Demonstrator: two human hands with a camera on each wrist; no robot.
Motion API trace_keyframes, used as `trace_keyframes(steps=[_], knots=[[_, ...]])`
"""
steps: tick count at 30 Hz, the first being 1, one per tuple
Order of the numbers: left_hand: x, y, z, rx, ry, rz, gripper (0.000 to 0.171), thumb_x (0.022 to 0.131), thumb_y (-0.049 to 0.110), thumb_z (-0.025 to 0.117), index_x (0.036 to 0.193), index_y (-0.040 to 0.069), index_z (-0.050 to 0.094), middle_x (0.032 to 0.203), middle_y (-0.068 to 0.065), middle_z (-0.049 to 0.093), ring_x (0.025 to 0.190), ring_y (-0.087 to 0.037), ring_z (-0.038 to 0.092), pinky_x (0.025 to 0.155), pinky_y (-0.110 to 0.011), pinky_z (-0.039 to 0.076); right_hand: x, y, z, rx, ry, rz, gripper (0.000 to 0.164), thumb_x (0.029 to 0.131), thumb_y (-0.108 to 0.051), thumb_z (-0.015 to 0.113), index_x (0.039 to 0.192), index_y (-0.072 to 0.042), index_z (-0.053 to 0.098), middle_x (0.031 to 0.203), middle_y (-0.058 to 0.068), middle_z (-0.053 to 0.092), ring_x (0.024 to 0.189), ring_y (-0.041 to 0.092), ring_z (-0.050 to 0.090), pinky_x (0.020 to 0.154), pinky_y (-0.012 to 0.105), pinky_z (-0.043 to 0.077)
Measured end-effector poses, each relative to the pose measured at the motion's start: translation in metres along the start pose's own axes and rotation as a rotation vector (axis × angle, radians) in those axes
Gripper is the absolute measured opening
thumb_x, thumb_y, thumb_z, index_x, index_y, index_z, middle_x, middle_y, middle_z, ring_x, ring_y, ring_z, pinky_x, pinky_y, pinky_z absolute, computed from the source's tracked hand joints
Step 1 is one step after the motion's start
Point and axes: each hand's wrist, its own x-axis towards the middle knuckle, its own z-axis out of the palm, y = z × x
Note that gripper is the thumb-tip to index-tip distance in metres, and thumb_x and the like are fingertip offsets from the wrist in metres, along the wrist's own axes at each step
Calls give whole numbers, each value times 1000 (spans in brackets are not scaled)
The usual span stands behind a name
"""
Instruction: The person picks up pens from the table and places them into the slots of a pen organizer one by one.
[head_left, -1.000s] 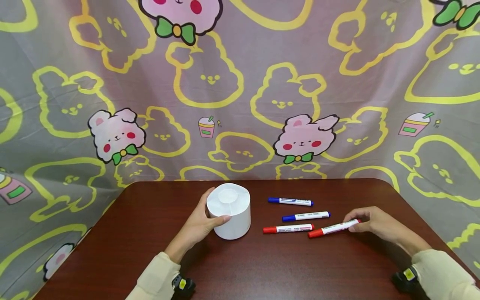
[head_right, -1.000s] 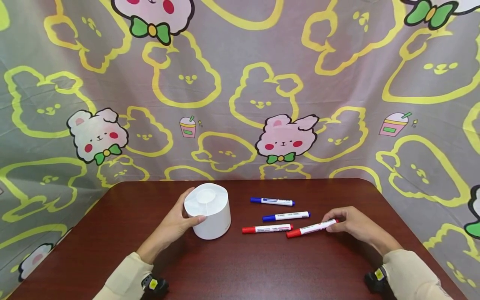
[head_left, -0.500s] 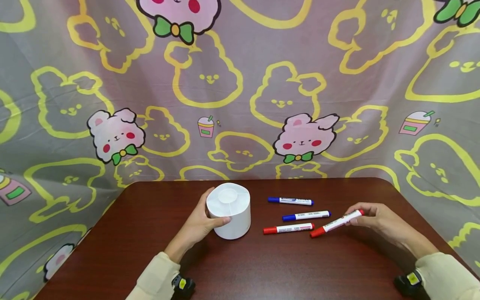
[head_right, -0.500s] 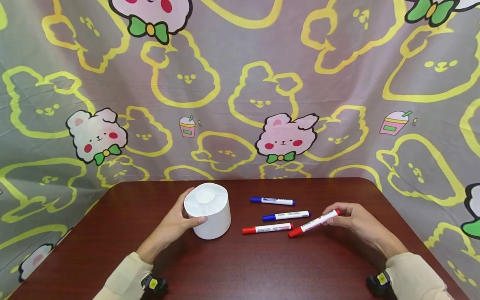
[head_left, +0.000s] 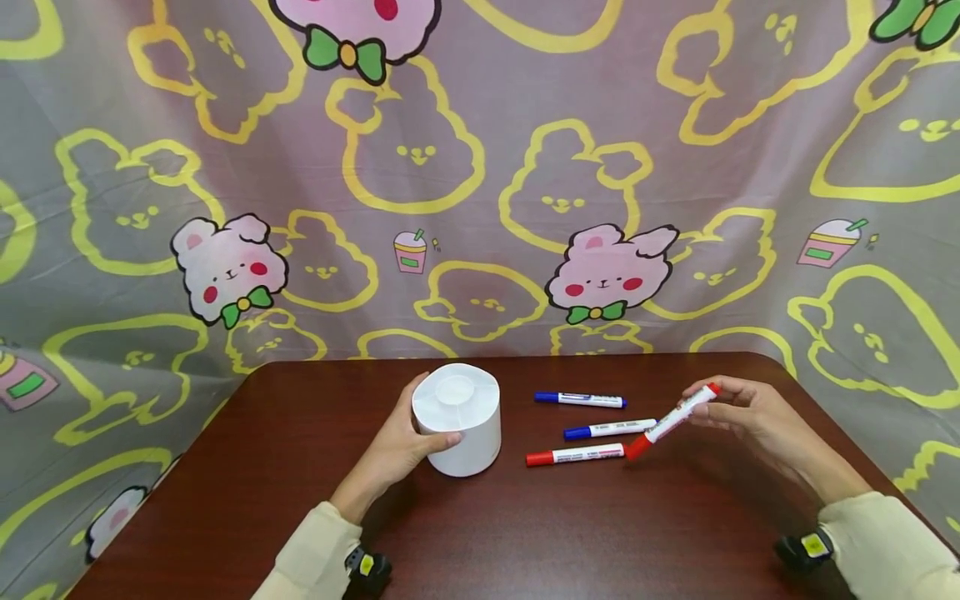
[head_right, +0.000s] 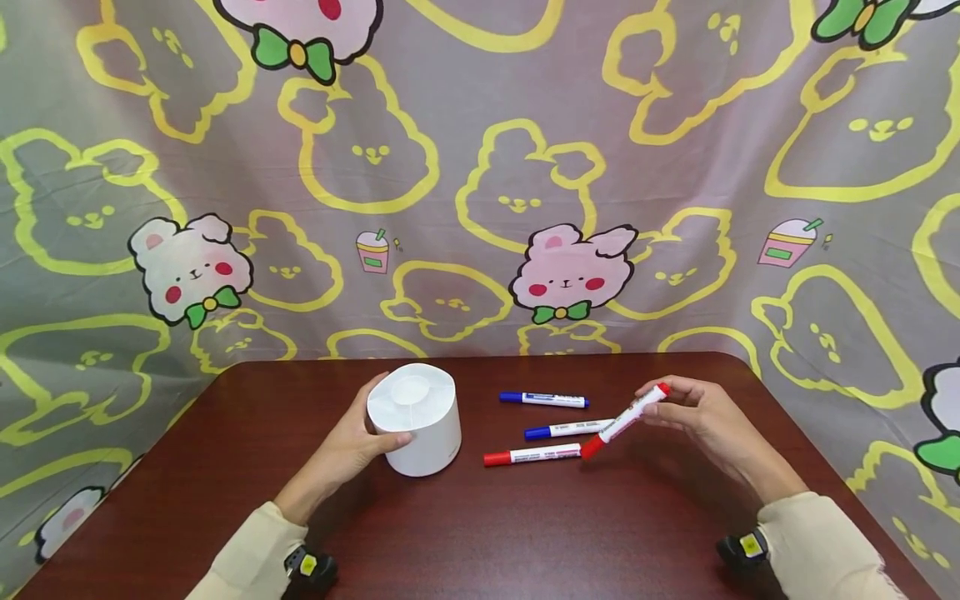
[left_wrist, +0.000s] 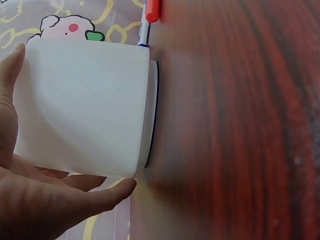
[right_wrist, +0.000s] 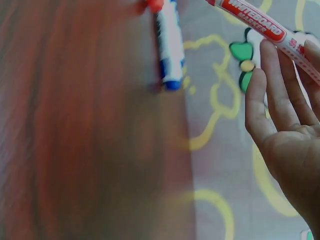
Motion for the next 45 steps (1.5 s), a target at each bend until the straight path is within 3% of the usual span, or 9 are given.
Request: trace_keyframes(steps=[5,17,24,32,38,45], knots=[[1,1,2,-4,1,-7,108,81,16,91,164,12,22,161,-15,40,145,-35,41,121,-57,31,10,-20,17,-30,28,-64,24,101,0,65,118,-13,74,102,-6,78,90,12,76,81,25,62],[2,-2,2,-4,-1,9,104,84,13,89,163,10,22,159,-17,41,145,-35,41,122,-55,28,41,-54,64,157,-16,-198,25,100,5,64,117,-12,71,102,1,80,90,14,77,85,29,62],[2,-3,3,-15,-12,23,102,84,12,89,162,10,24,157,-17,44,143,-33,43,122,-52,29,49,-64,82,233,27,-184,21,102,-1,63,116,-13,73,105,0,79,89,15,77,86,30,63],[2,-2,0,-17,-18,37,100,83,12,89,162,10,27,156,-16,46,142,-32,45,121,-51,30,60,-73,102,239,43,-177,15,105,-9,63,117,-12,70,102,-1,79,91,15,77,88,30,62],[2,1,-1,-9,-25,30,101,84,12,89,162,10,26,155,-16,46,141,-32,45,120,-51,31,67,-79,117,250,69,-120,12,104,-16,66,116,-13,69,103,-2,77,92,15,77,91,31,61],[3,3,-1,7,-8,19,101,83,13,89,162,9,26,156,-17,47,141,-34,45,122,-53,29,79,-81,139,310,76,-112,10,105,-11,64,111,-15,71,101,-3,79,87,14,77,87,31,60]])
